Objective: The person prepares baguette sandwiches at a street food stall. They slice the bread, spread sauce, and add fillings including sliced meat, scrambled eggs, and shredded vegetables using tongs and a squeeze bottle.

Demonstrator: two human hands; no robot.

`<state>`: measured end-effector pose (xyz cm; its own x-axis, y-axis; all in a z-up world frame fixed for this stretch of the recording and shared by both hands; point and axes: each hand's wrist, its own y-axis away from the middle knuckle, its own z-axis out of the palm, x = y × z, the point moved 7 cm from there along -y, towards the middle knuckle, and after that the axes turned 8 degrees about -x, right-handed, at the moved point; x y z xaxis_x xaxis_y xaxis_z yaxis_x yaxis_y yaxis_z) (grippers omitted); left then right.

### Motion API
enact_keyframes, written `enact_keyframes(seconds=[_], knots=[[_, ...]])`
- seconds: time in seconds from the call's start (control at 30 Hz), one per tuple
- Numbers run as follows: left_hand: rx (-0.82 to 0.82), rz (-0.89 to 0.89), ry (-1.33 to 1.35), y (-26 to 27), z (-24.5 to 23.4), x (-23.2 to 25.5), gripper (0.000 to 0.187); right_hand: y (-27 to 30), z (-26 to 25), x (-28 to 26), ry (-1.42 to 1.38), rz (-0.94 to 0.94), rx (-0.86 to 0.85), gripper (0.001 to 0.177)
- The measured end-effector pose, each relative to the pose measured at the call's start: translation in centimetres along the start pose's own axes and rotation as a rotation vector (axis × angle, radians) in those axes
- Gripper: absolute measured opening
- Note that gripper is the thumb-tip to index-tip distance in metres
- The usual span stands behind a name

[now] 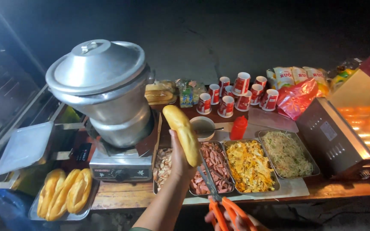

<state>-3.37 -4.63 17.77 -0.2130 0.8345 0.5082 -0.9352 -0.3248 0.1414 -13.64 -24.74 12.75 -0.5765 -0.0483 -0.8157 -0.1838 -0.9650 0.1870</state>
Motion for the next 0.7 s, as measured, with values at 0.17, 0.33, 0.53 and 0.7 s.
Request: enact_keyframes(seconds=[0.17,0.33,0.53,0.7], knots=[[0.008,0.024,-0.013,2.1,1.2,0.4,0.072,-1.3,3.0,-3.4,-0.127,0.189,0.670,0.069],[0.089,0.001,0.080,1.9,-1.5,0.2,0.065,-2.5,4.4,-4.3,-0.091,0.040,0.482,0.053],[0.066,-0.012,-0.177,3.9,-1.4,0.9,0.061,-3.7,2.4,-3.8,-0.163,0.026,0.451,0.075],[0.075,-0.039,-0.100,4.4,-1.1,0.2,0.059,-2.8,6.1,-7.7,-0.017,0.021,0.538,0.051]])
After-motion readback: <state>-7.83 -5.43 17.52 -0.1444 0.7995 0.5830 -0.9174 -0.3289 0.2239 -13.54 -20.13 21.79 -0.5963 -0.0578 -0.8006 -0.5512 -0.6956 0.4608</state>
